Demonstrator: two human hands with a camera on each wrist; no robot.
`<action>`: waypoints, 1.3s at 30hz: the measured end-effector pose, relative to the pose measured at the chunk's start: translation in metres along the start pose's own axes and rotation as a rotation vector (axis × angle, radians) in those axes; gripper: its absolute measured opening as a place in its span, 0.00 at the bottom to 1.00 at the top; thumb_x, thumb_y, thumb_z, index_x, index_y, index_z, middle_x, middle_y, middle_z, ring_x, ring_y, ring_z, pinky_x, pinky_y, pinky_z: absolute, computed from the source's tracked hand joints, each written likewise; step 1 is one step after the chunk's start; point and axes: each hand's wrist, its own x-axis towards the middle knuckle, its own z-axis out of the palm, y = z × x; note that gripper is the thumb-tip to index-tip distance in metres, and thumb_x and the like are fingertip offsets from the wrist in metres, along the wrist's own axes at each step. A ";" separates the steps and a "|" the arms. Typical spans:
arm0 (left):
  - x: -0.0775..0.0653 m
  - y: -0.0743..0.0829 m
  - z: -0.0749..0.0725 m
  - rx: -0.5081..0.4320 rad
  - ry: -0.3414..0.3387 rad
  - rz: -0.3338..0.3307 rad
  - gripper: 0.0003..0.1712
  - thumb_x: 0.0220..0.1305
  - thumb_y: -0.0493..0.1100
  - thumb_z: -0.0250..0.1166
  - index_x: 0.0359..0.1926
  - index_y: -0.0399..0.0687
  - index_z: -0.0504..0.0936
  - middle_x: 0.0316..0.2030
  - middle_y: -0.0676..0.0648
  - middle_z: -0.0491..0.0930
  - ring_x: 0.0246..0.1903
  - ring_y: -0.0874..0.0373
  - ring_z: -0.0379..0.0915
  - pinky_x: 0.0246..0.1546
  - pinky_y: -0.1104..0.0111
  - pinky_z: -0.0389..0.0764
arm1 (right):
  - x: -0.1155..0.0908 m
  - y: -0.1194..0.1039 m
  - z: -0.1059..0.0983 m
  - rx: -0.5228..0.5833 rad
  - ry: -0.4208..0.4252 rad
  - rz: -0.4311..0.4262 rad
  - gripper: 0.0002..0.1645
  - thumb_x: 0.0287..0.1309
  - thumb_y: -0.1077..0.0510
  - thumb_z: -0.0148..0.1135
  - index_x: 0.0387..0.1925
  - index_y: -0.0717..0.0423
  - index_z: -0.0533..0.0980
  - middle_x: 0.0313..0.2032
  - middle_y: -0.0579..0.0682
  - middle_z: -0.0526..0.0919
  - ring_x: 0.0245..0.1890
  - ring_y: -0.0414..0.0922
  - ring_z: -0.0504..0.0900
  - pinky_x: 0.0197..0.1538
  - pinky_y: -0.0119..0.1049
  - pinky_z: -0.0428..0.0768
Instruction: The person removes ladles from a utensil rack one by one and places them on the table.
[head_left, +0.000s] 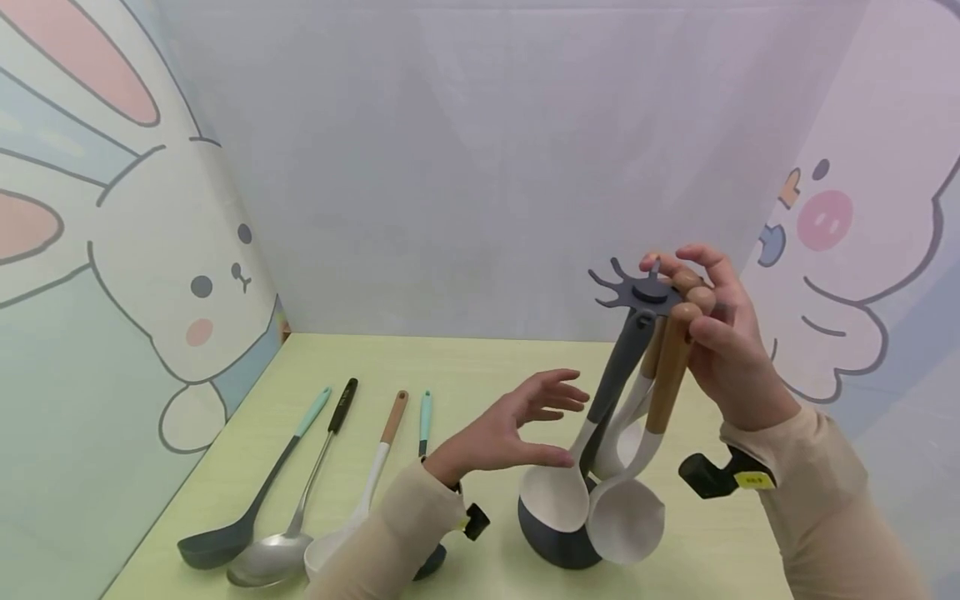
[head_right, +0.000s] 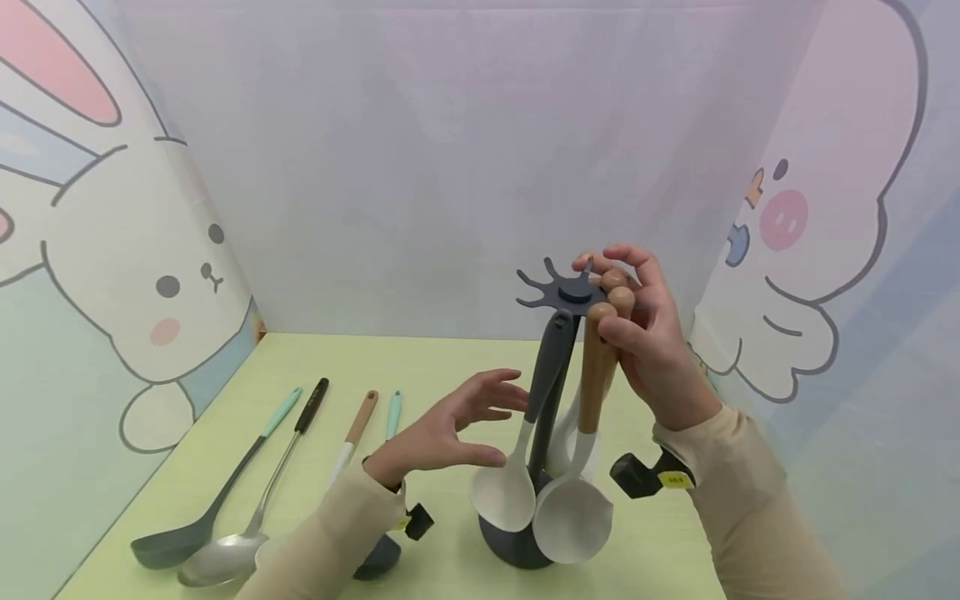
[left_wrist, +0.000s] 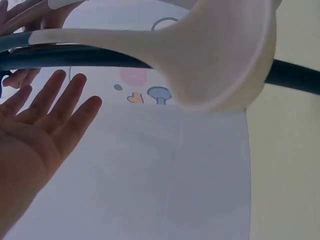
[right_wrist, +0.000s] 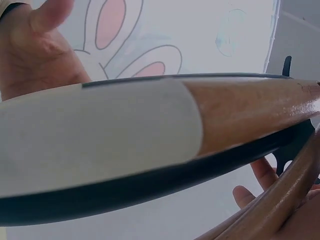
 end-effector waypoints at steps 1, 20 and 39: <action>0.001 0.000 0.003 -0.022 0.012 -0.006 0.47 0.60 0.31 0.70 0.75 0.49 0.56 0.65 0.43 0.70 0.62 0.61 0.70 0.64 0.64 0.70 | 0.000 0.000 0.000 0.002 0.003 -0.002 0.36 0.59 0.64 0.65 0.63 0.60 0.57 0.61 0.64 0.70 0.61 0.51 0.71 0.61 0.39 0.72; 0.006 -0.011 0.028 -0.010 0.148 0.073 0.10 0.66 0.29 0.63 0.47 0.28 0.83 0.40 0.34 0.84 0.39 0.69 0.81 0.44 0.66 0.84 | -0.001 0.002 -0.001 -0.019 0.003 -0.021 0.32 0.61 0.67 0.60 0.62 0.60 0.57 0.62 0.63 0.71 0.64 0.52 0.67 0.64 0.40 0.69; 0.004 -0.004 0.031 0.135 0.182 0.246 0.07 0.65 0.28 0.64 0.42 0.31 0.85 0.34 0.39 0.86 0.35 0.57 0.84 0.36 0.70 0.85 | -0.002 0.002 0.000 -0.029 0.030 0.000 0.32 0.60 0.66 0.60 0.62 0.60 0.57 0.63 0.62 0.70 0.67 0.52 0.64 0.64 0.40 0.70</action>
